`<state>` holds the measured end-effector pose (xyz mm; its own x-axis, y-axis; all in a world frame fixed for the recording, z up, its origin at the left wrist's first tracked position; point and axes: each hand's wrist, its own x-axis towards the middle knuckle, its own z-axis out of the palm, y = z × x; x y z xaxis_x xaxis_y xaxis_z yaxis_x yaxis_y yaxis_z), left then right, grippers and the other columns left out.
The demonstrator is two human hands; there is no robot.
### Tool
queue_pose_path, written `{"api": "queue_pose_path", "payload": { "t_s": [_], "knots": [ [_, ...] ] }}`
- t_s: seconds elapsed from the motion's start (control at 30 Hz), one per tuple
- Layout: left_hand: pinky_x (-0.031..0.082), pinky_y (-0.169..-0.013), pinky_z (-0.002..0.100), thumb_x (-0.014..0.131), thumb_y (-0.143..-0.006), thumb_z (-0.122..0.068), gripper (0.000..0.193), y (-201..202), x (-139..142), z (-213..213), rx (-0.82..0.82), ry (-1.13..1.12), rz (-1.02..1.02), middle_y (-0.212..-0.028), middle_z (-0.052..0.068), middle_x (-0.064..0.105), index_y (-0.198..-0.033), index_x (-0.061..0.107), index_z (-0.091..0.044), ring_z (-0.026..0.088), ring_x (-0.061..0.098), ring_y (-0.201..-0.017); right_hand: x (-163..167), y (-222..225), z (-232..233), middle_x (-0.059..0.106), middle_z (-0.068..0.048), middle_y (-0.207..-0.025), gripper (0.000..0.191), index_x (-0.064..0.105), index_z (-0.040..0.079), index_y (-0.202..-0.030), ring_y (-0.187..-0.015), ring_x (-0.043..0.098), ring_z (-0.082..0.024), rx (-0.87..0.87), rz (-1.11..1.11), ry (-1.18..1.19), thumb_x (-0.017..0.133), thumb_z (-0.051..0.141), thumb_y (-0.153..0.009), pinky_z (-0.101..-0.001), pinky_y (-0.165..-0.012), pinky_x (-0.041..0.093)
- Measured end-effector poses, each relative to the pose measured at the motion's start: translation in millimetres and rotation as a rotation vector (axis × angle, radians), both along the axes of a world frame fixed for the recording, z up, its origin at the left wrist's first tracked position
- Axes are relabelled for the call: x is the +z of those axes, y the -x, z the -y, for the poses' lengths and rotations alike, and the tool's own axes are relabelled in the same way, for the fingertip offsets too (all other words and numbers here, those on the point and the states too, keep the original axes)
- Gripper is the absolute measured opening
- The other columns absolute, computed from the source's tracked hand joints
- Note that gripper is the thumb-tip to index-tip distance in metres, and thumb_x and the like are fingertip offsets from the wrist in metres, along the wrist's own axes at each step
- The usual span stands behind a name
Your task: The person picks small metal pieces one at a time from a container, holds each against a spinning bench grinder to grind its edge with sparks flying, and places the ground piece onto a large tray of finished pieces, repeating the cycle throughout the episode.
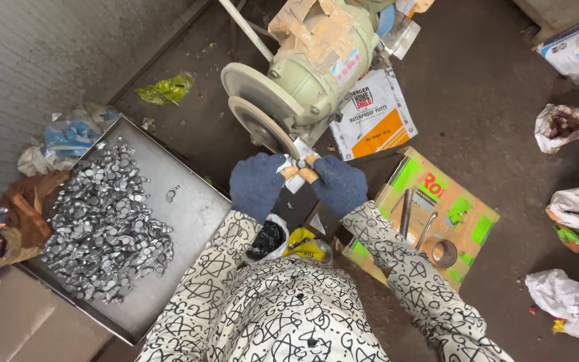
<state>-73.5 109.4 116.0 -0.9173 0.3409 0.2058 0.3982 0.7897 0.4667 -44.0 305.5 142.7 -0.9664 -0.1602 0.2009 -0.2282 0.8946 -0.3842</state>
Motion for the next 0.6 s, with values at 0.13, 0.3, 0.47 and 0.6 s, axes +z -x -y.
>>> {"api": "queue_pose_path", "payload": {
  "t_s": [0.13, 0.3, 0.47, 0.6],
  "knots": [
    [0.049, -0.066, 0.044, 0.07, -0.089, -0.038, 0.018, 14.0, -4.5, 0.0, -0.05, -0.043, -0.092, -0.081, 0.005, 0.065, -0.094, 0.075, -0.021, 0.027, 0.067, -0.074, -9.3, 11.5, -5.1, 0.067, -0.01, -0.079, 0.031, 0.074, 0.011, -0.106, -0.068, 0.068, -0.029, 0.029, 0.012, 0.124, 0.078, 0.036, -0.089, -0.0393, -0.058, 0.052],
    [0.049, -0.066, 0.043, 0.072, -0.087, -0.03, 0.017, 6.8, -14.3, -2.7, 0.039, 0.035, -0.176, -0.079, 0.004, 0.063, -0.098, 0.068, -0.018, 0.025, 0.066, -0.075, -22.3, 31.6, -18.3, 0.067, -0.009, -0.082, 0.025, 0.074, 0.012, -0.106, -0.072, 0.069, -0.028, 0.235, -0.039, 0.191, 0.077, 0.033, -0.093, -0.0377, -0.062, 0.053],
    [0.049, -0.066, 0.042, 0.069, -0.084, -0.019, 0.023, 0.2, -16.0, -10.4, 0.057, 0.097, -0.135, -0.08, 0.002, 0.063, -0.107, 0.065, -0.016, 0.023, 0.067, -0.075, -26.8, 62.9, -35.4, 0.066, -0.009, -0.075, 0.031, 0.077, 0.013, -0.106, -0.069, 0.068, -0.029, 0.425, 0.082, -0.009, 0.078, 0.038, -0.087, -0.0413, -0.059, 0.051],
    [0.049, -0.063, 0.044, 0.069, -0.087, -0.02, 0.02, 1.5, -12.1, -9.4, 0.031, 0.09, -0.061, -0.077, 0.004, 0.065, -0.105, 0.064, -0.016, 0.025, 0.068, -0.071, -23.1, 76.3, -36.9, 0.069, -0.009, -0.081, 0.03, 0.076, 0.015, -0.111, -0.076, 0.07, -0.028, 0.466, 0.185, 0.005, 0.074, 0.038, -0.091, -0.0403, -0.063, 0.053]
  ]
}}
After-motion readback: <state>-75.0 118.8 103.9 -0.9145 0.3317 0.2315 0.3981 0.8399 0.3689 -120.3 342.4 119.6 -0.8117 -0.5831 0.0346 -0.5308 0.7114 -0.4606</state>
